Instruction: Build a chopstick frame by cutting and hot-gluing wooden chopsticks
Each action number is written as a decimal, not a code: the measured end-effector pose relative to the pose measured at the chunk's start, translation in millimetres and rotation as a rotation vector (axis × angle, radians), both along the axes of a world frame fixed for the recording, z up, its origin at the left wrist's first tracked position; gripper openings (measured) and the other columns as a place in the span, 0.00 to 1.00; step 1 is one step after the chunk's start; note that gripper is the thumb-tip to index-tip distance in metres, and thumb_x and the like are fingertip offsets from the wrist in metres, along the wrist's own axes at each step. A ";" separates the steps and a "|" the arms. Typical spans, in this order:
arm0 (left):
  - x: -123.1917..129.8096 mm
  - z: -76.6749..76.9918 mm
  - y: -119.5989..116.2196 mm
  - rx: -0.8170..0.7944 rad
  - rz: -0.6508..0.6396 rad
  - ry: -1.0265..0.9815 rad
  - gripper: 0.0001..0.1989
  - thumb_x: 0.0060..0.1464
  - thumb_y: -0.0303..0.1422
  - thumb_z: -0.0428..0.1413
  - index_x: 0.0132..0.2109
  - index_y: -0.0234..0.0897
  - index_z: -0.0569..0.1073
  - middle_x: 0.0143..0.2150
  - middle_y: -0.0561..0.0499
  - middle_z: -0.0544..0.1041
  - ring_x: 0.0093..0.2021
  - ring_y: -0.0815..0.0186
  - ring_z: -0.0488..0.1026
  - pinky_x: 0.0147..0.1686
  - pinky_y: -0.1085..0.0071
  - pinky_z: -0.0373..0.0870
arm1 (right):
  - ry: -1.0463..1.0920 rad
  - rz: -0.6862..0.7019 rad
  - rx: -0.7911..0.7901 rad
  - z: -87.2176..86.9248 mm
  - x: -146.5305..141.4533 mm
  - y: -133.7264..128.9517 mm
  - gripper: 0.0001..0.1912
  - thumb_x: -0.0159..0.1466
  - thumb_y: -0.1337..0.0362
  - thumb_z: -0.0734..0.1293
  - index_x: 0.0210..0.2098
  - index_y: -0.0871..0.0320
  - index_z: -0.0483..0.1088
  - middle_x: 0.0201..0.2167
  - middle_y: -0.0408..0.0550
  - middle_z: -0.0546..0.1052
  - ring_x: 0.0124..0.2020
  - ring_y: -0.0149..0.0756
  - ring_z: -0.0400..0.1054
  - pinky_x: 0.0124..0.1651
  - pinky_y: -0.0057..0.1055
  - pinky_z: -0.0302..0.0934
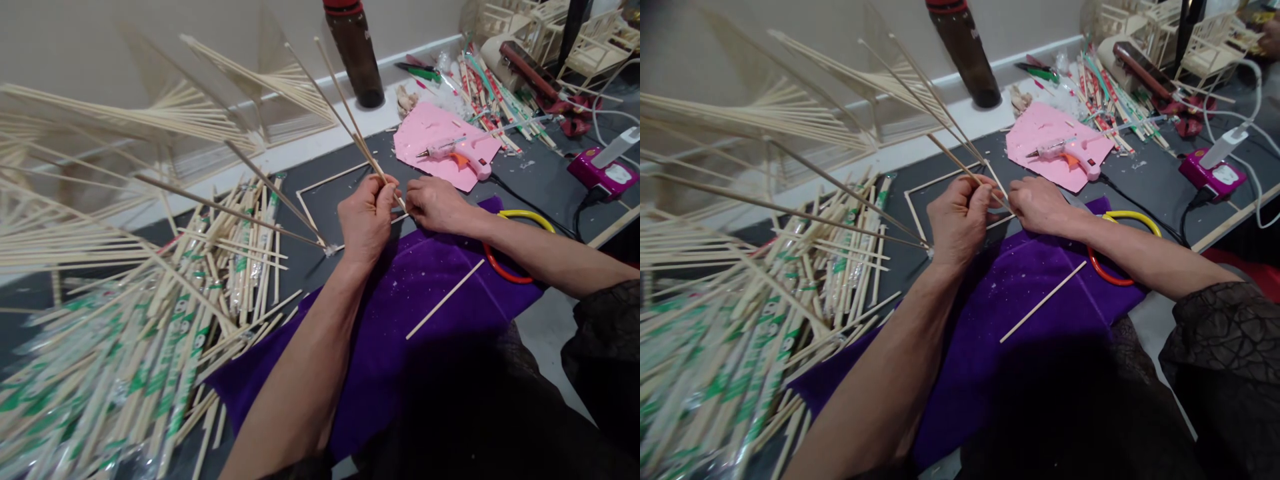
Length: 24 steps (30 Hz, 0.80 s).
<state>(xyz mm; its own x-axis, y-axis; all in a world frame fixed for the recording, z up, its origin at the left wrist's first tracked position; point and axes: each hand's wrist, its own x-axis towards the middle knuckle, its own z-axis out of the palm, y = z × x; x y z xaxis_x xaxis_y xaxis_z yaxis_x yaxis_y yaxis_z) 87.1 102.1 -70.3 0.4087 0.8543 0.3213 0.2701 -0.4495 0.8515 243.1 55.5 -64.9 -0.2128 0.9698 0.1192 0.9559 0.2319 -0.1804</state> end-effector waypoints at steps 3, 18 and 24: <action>0.3 0.3 0.0 0.032 0.003 0.033 0.09 0.65 0.37 0.52 0.43 0.42 0.76 0.37 0.52 0.82 0.34 0.67 0.78 0.30 0.74 0.76 | 0.008 -0.006 -0.006 1.0 -0.4 -0.1 0.14 0.67 0.71 0.59 0.38 0.62 0.77 0.39 0.55 0.77 0.38 0.39 0.64 0.39 0.36 0.51; 1.3 1.3 -0.8 0.112 0.009 0.073 0.09 0.65 0.36 0.52 0.43 0.41 0.76 0.35 0.53 0.81 0.33 0.69 0.77 0.32 0.74 0.73 | -0.064 -0.017 -0.047 5.7 -1.5 -1.5 0.15 0.66 0.70 0.59 0.41 0.60 0.77 0.42 0.54 0.78 0.41 0.41 0.66 0.40 0.36 0.54; 1.6 2.1 -1.6 0.104 0.007 0.076 0.08 0.65 0.36 0.52 0.42 0.41 0.75 0.36 0.54 0.81 0.33 0.69 0.77 0.31 0.74 0.74 | -0.066 -0.008 -0.052 6.4 -2.1 -1.5 0.15 0.67 0.70 0.58 0.41 0.60 0.77 0.42 0.55 0.78 0.40 0.41 0.65 0.40 0.38 0.54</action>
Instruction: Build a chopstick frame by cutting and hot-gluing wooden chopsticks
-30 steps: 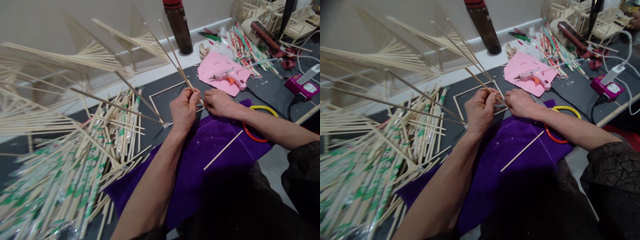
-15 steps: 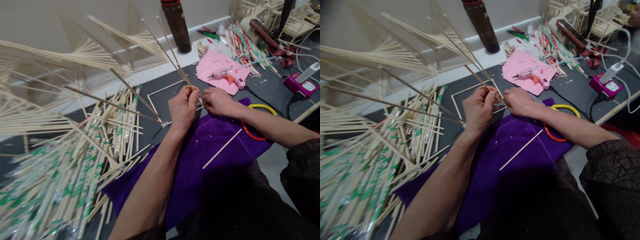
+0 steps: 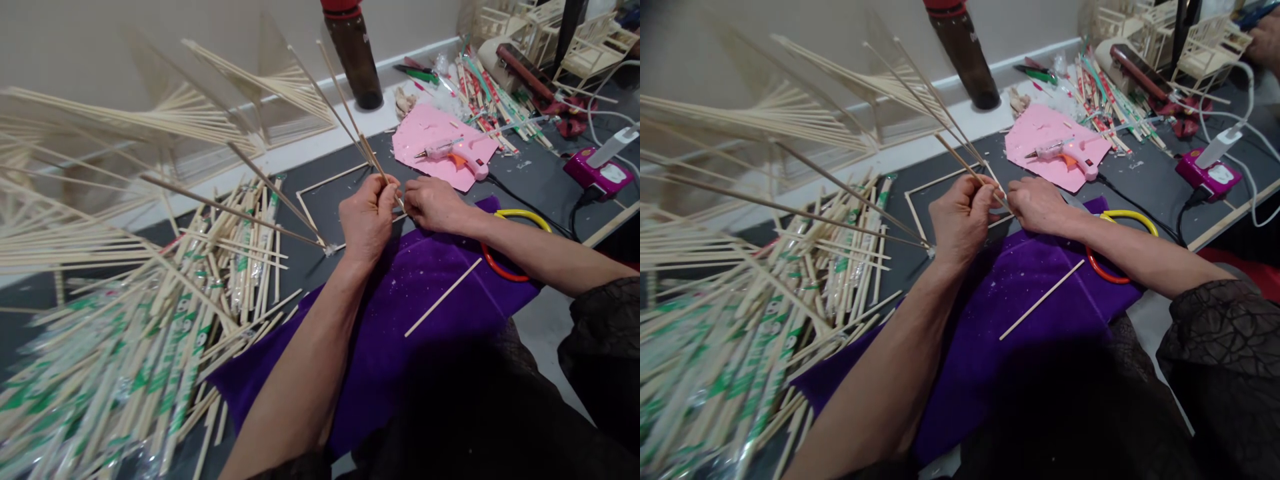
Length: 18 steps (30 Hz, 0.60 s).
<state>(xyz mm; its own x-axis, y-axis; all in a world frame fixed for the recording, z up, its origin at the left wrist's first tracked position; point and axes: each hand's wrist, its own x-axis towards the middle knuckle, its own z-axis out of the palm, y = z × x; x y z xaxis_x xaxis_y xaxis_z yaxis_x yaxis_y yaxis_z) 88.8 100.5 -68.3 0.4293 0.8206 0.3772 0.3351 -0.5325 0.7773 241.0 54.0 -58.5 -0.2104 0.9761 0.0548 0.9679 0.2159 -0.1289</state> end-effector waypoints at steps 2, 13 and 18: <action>0.4 -0.3 0.0 -0.013 0.000 -0.006 0.08 0.64 0.35 0.52 0.42 0.41 0.75 0.36 0.54 0.81 0.33 0.69 0.77 0.30 0.74 0.74 | -0.002 0.005 -0.007 0.2 0.2 -0.1 0.15 0.67 0.71 0.58 0.41 0.61 0.77 0.42 0.55 0.78 0.40 0.41 0.65 0.41 0.38 0.54; 1.4 -5.0 2.9 -0.022 0.003 0.001 0.08 0.64 0.36 0.51 0.43 0.41 0.75 0.37 0.53 0.82 0.34 0.67 0.79 0.32 0.73 0.75 | 0.032 0.006 0.016 -1.7 -0.1 -0.3 0.16 0.68 0.71 0.58 0.42 0.64 0.77 0.42 0.57 0.78 0.41 0.41 0.66 0.42 0.37 0.53; 1.3 -3.7 2.9 0.004 0.012 0.016 0.08 0.64 0.36 0.51 0.42 0.41 0.75 0.36 0.53 0.82 0.33 0.68 0.78 0.33 0.72 0.75 | 0.047 -0.005 -0.007 0.3 -0.8 -0.8 0.16 0.69 0.71 0.57 0.44 0.64 0.77 0.44 0.57 0.79 0.42 0.41 0.66 0.43 0.37 0.53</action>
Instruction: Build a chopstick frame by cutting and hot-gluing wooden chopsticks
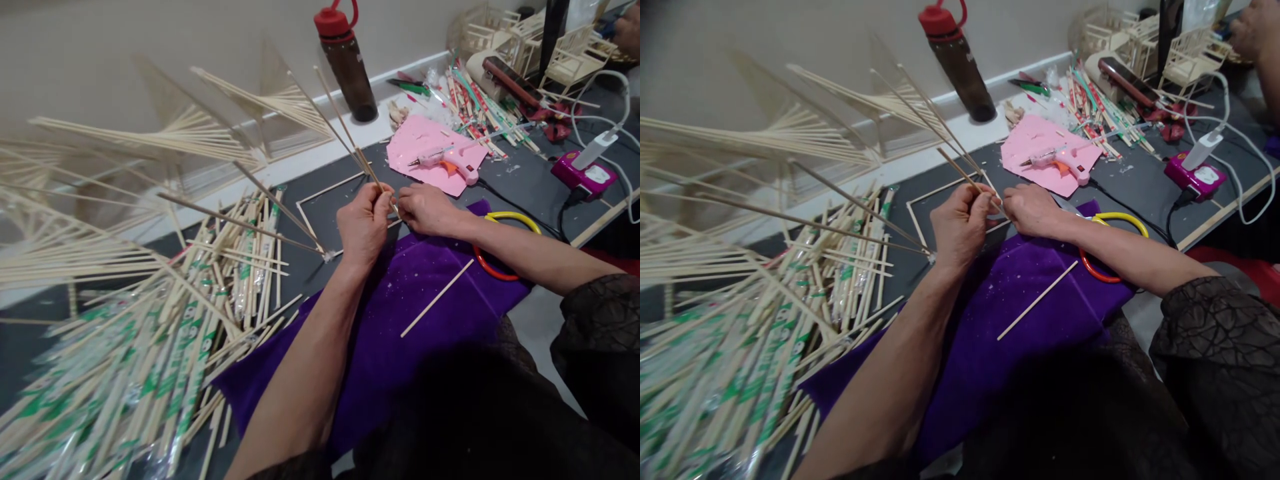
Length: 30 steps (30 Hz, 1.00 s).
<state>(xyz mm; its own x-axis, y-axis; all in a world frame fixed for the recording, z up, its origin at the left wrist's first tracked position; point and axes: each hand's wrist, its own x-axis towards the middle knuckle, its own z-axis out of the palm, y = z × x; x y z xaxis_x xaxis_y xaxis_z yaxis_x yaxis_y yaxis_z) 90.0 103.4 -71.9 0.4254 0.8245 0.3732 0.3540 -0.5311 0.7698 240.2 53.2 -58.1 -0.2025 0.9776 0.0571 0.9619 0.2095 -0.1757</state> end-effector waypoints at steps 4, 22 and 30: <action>0.3 1.8 -0.7 -0.002 0.003 0.023 0.08 0.64 0.35 0.51 0.42 0.41 0.75 0.36 0.53 0.81 0.34 0.68 0.78 0.33 0.72 0.76 | 0.016 -0.003 -0.001 -0.1 -0.6 0.1 0.16 0.68 0.72 0.58 0.44 0.63 0.77 0.44 0.57 0.79 0.42 0.42 0.66 0.42 0.37 0.53; -11.6 -2.4 2.5 -0.016 0.014 0.017 0.11 0.62 0.40 0.54 0.45 0.42 0.77 0.38 0.51 0.83 0.37 0.65 0.79 0.38 0.68 0.75 | 0.097 -0.006 0.009 -2.3 21.1 -4.8 0.15 0.69 0.67 0.62 0.44 0.59 0.81 0.41 0.52 0.80 0.40 0.37 0.68 0.38 0.32 0.52; -12.0 -4.9 3.2 -0.099 -0.001 0.000 0.12 0.59 0.40 0.57 0.48 0.42 0.74 0.40 0.50 0.82 0.39 0.64 0.79 0.34 0.69 0.75 | 0.125 -0.007 0.032 -5.2 24.2 -3.5 0.14 0.69 0.67 0.63 0.44 0.60 0.81 0.42 0.52 0.79 0.40 0.37 0.68 0.39 0.33 0.51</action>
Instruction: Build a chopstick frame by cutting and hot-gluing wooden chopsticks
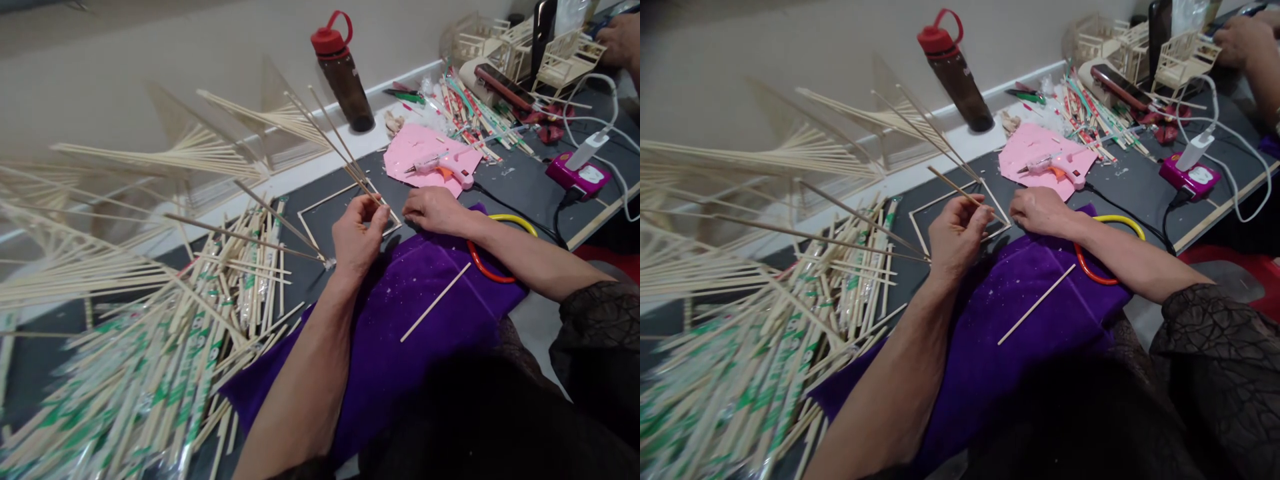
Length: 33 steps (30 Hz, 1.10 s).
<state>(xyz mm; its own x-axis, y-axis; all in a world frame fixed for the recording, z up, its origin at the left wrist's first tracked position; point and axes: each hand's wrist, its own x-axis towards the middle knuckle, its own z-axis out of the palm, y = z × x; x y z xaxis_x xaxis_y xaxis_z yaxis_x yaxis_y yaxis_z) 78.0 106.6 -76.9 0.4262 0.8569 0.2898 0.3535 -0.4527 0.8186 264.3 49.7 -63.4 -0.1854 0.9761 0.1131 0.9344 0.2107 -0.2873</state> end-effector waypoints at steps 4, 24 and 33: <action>-0.6 -1.1 1.3 -0.001 0.002 -0.015 0.13 0.59 0.42 0.57 0.49 0.44 0.73 0.40 0.50 0.81 0.39 0.64 0.79 0.33 0.70 0.75 | 0.008 -0.004 0.035 0.1 1.5 -0.1 0.15 0.69 0.67 0.61 0.43 0.60 0.80 0.42 0.52 0.79 0.41 0.37 0.68 0.41 0.33 0.52; -7.0 -9.3 4.4 0.115 0.132 -0.153 0.20 0.64 0.49 0.52 0.55 0.42 0.68 0.44 0.48 0.80 0.37 0.67 0.79 0.30 0.72 0.76 | 0.486 -0.428 0.557 18.7 44.1 3.1 0.11 0.69 0.61 0.62 0.42 0.57 0.75 0.41 0.50 0.75 0.38 0.36 0.67 0.44 0.36 0.64; -24.2 16.4 -17.9 0.220 0.170 -0.080 0.14 0.62 0.40 0.55 0.53 0.42 0.70 0.43 0.48 0.79 0.39 0.66 0.78 0.30 0.73 0.74 | 0.620 -0.411 0.558 26.8 50.4 -1.9 0.21 0.73 0.53 0.57 0.28 0.56 0.67 0.28 0.45 0.71 0.35 0.36 0.67 0.45 0.40 0.66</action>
